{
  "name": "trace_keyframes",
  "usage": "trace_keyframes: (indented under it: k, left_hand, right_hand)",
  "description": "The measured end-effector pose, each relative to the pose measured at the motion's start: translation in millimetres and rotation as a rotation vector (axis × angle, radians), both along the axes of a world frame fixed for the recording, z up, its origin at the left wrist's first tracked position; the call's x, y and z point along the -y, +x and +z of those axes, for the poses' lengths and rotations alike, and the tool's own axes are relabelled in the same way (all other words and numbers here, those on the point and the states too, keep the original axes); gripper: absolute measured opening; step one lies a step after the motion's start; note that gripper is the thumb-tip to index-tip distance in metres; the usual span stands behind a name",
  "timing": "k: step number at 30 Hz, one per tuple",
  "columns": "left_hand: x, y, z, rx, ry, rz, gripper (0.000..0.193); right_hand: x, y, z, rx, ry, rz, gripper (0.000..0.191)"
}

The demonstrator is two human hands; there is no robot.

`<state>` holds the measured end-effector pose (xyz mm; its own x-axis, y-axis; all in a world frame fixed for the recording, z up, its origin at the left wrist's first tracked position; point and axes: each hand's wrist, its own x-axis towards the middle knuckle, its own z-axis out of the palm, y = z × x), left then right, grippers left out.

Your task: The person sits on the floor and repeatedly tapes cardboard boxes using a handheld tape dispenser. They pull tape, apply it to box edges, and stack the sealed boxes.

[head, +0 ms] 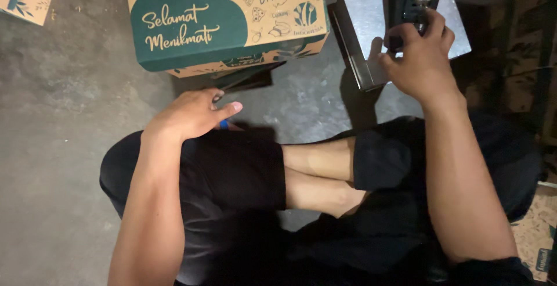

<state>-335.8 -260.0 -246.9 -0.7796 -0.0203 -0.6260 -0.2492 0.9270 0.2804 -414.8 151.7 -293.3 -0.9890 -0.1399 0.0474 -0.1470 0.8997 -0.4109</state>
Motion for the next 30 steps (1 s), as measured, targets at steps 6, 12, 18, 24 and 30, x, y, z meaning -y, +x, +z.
trace_keyframes:
  k: [6,12,18,24,30]
  left_hand:
    - [-4,-2,7,0.027,-0.006,0.009,0.084]
    - [-3,-6,8,0.019,-0.041,-0.036,0.074]
    - [1,-9,4,0.057,-0.052,-0.008,0.075]
    - [6,-9,-5,0.025,0.027,0.020,0.077]
    - [4,-10,0,0.057,0.091,0.063,0.073]
  right_hand:
    - [1,0,0,-0.022,0.061,0.019,0.047]
    - [-1,-5,-3,-0.035,0.050,0.000,0.061]
    - [-10,-18,-2,-0.262,0.007,-0.070,0.048]
    - [-15,-25,-1,-0.414,-0.198,-0.088,0.032]
    - [-33,-32,0,-0.312,-0.482,-0.292,0.025]
